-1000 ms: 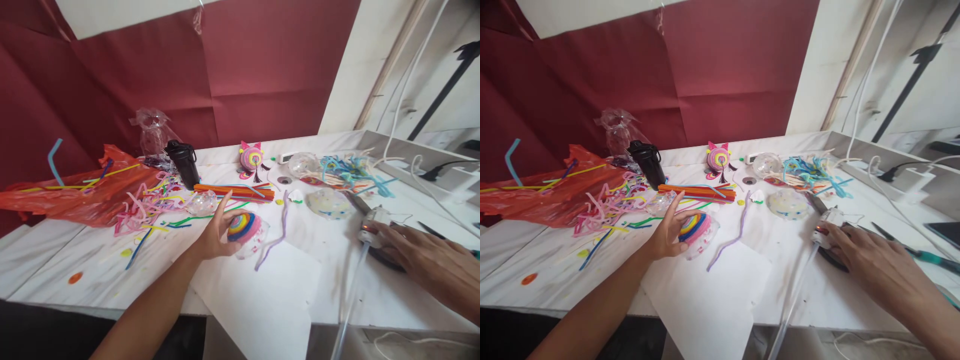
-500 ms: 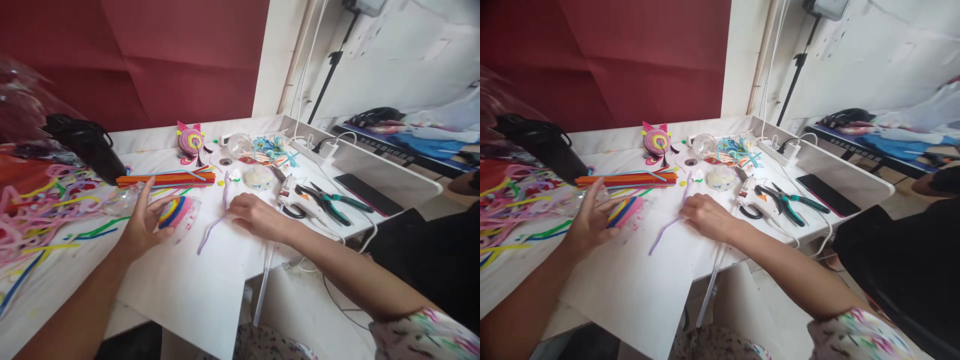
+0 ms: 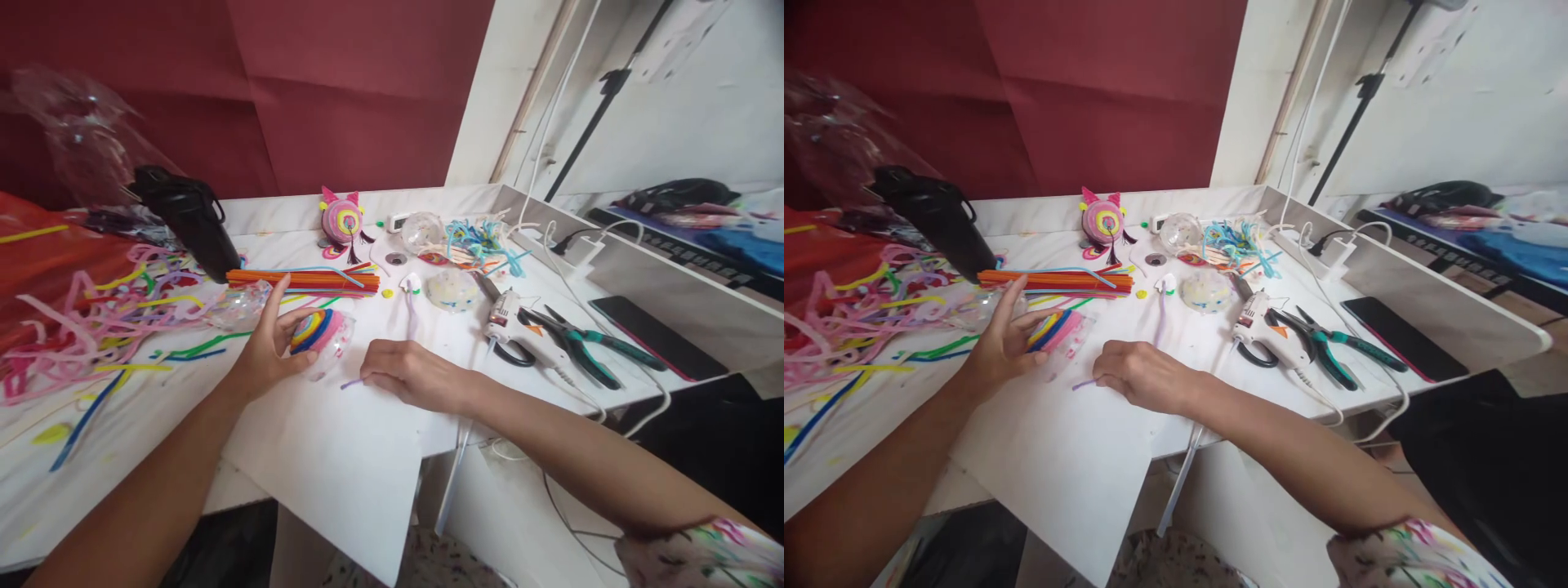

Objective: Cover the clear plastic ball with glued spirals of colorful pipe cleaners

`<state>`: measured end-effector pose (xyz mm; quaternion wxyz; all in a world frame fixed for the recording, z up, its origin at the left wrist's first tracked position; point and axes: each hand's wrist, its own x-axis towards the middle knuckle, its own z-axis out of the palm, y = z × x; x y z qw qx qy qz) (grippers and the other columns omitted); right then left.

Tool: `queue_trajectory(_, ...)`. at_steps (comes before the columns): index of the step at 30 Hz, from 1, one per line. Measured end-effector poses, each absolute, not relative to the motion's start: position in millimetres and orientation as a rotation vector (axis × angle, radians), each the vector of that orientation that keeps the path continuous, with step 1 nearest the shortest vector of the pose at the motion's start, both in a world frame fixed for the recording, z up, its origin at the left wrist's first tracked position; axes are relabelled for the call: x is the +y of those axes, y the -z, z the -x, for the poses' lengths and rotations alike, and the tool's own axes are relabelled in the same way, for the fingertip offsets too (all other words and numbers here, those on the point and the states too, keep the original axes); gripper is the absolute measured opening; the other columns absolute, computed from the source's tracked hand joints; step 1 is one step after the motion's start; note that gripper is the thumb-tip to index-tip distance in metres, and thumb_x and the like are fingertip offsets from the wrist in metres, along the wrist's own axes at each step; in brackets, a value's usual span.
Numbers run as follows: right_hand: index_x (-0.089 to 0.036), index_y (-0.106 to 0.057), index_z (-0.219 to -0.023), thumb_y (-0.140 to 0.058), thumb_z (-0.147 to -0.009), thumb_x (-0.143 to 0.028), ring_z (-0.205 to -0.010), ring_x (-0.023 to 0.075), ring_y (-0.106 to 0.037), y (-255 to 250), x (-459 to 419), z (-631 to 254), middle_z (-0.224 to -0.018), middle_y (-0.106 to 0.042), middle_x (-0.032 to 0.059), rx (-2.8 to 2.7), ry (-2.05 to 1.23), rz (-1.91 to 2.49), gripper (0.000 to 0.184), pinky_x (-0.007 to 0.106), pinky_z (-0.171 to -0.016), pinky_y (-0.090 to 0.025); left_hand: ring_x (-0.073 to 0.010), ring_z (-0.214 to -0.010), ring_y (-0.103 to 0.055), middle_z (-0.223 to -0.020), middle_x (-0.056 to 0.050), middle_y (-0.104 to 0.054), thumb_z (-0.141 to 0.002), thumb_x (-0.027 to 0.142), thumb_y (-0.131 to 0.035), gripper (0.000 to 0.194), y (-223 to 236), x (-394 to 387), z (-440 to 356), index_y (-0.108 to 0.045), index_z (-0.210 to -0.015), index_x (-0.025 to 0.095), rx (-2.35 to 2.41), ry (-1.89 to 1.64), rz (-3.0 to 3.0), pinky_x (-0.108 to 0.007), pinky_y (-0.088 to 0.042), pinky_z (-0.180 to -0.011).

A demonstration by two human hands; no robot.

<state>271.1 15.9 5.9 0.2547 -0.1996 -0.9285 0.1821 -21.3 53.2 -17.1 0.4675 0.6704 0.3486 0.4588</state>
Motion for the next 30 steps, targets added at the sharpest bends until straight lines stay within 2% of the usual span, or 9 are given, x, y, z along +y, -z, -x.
queue_trajectory(3, -0.015, -0.075, -0.105, -0.061, -0.111, -0.017, -0.082, 0.0162, -0.069, -21, 8, -276, -0.094, -0.074, 0.0067, -2.29, -0.615, 0.52, 0.015, 0.028, -0.075, -0.055, -0.0313, -0.137, -0.07, -0.147, -0.013, -0.073, -0.072, 0.042, -0.1, 0.145, 17, 51, 17, -0.001, -0.179, 0.038, 0.884, -1.144, -1.615, -0.051, -0.054, -0.119)
queue_trajectory(8, -0.015, -0.077, -0.099, -0.067, -0.106, -0.018, -0.07, 0.013, -0.062, -32, 6, -267, -0.086, -0.07, 0.003, -2.181, -0.521, 0.595, 0.013, 0.025, -0.065, -0.049, -0.0325, -0.135, -0.071, -0.146, -0.014, -0.073, -0.07, 0.043, -0.1, 0.15, 16, 48, 13, 0.003, -0.179, 0.035, 0.898, -1.138, -1.575, -0.049, -0.057, -0.115)
queue_trajectory(13, -0.015, -0.079, -0.1, -0.066, -0.104, -0.017, -0.071, 0.0139, -0.065, -28, 14, -255, -0.085, -0.071, 0.0036, -2.213, -0.397, 0.691, 0.014, 0.026, -0.067, -0.048, -0.0294, -0.136, -0.071, -0.15, -0.012, -0.071, -0.073, 0.045, -0.099, 0.146, 19, 48, 14, 0.002, -0.178, 0.038, 0.888, -1.121, -1.592, -0.046, -0.055, -0.117)
queue_trajectory(18, -0.017, -0.079, -0.098, -0.064, -0.103, -0.017, -0.07, 0.0139, -0.065, -30, 18, -248, -0.085, -0.071, 0.0036, -2.256, -0.295, 0.795, 0.016, 0.026, -0.068, -0.046, -0.03, -0.139, -0.069, -0.148, -0.011, -0.071, -0.073, 0.042, -0.099, 0.144, 18, 47, 13, -0.001, -0.178, 0.039, 0.887, -1.125, -1.59, -0.05, -0.052, -0.121)
queue_trajectory(23, -0.015, -0.079, -0.094, -0.062, -0.102, -0.017, -0.069, 0.0142, -0.064, -31, 19, -245, -0.083, -0.071, 0.0043, -2.277, -0.25, 0.816, 0.019, 0.026, -0.066, -0.045, -0.0299, -0.13, -0.073, -0.143, -0.008, -0.073, -0.067, 0.038, -0.1, 0.146, 11, 41, 6, -0.005, -0.178, 0.042, 0.918, -1.133, -1.528, -0.05, -0.056, -0.116)
queue_trajectory(30, -0.015, -0.079, -0.093, -0.062, -0.102, -0.018, -0.068, 0.0141, -0.063, -32, 18, -241, -0.081, -0.07, 0.004, -2.289, -0.238, 0.857, 0.02, 0.026, -0.065, -0.042, -0.0305, -0.13, -0.073, -0.144, -0.011, -0.072, -0.07, 0.04, -0.099, 0.144, 10, 40, 5, -0.004, -0.178, 0.036, 0.904, -1.134, -1.568, -0.045, -0.06, -0.109)
